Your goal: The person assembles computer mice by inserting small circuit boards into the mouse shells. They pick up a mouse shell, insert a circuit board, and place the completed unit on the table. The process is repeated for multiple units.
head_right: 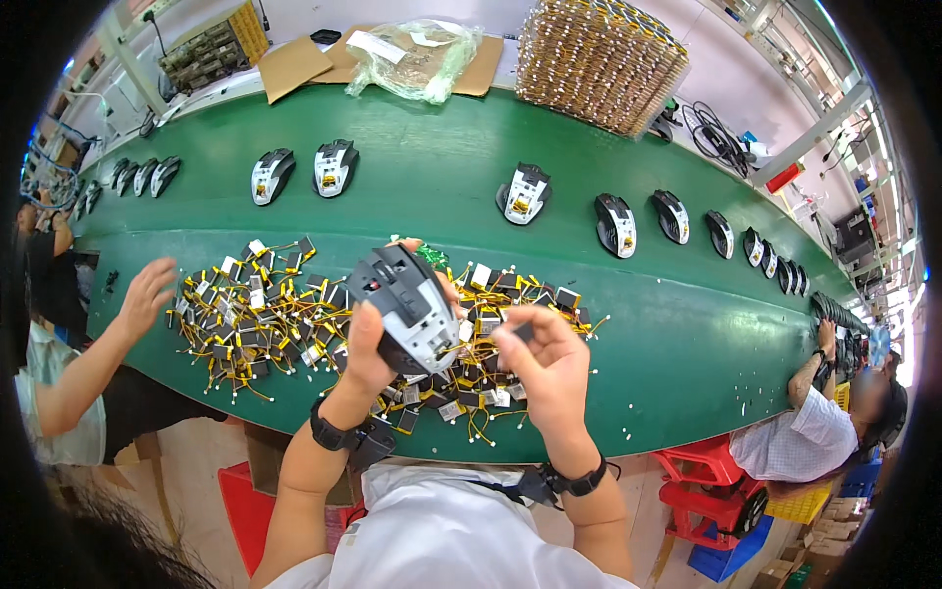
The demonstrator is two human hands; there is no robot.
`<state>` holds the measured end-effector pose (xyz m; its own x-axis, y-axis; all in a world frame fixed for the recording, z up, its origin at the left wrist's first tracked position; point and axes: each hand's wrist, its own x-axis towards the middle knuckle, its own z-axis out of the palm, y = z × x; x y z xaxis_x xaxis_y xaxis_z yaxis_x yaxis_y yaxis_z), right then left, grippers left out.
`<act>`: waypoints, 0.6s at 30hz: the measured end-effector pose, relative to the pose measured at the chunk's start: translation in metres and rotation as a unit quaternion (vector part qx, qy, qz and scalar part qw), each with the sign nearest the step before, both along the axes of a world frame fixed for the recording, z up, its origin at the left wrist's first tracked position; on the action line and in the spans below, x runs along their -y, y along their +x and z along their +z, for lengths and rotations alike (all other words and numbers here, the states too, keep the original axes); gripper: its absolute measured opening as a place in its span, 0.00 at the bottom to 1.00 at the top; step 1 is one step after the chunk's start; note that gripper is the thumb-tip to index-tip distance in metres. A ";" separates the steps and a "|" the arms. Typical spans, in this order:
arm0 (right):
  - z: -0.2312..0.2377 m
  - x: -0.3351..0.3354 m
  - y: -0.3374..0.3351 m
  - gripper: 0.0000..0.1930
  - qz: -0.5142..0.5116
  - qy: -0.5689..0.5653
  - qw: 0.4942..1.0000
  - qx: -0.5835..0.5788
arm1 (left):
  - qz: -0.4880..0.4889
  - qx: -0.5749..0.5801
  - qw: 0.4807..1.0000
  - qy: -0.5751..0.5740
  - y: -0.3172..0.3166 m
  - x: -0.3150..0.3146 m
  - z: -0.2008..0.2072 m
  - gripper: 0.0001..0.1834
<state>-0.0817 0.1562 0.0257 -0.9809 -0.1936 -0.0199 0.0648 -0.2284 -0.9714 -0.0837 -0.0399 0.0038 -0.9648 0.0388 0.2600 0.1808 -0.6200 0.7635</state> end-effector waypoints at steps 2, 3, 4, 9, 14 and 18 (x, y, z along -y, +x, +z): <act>0.008 0.019 -0.004 0.20 -0.095 -0.031 0.994 -0.041 | 0.011 0.012 1.000 -0.015 0.000 -0.004 -0.008 0.48; 0.010 0.029 -0.005 0.20 -0.083 -0.086 0.992 -0.033 | 0.012 0.015 1.000 -0.011 -0.001 -0.004 -0.009 0.47; 0.012 0.037 -0.005 0.21 -0.071 -0.140 0.987 -0.025 | 0.018 0.023 0.999 0.013 -0.002 -0.003 -0.011 0.46; 0.013 0.042 0.005 0.21 -0.017 0.063 0.961 -0.268 | 0.040 0.054 0.993 0.099 -0.006 0.007 -0.006 0.39; 0.016 0.043 0.007 0.17 -0.063 0.255 0.892 -0.369 | 0.016 0.040 0.985 0.168 -0.008 0.010 -0.006 0.38; 0.009 0.037 -0.009 0.18 -0.046 0.279 0.776 -0.564 | 0.020 0.067 0.985 0.156 -0.005 0.008 -0.004 0.38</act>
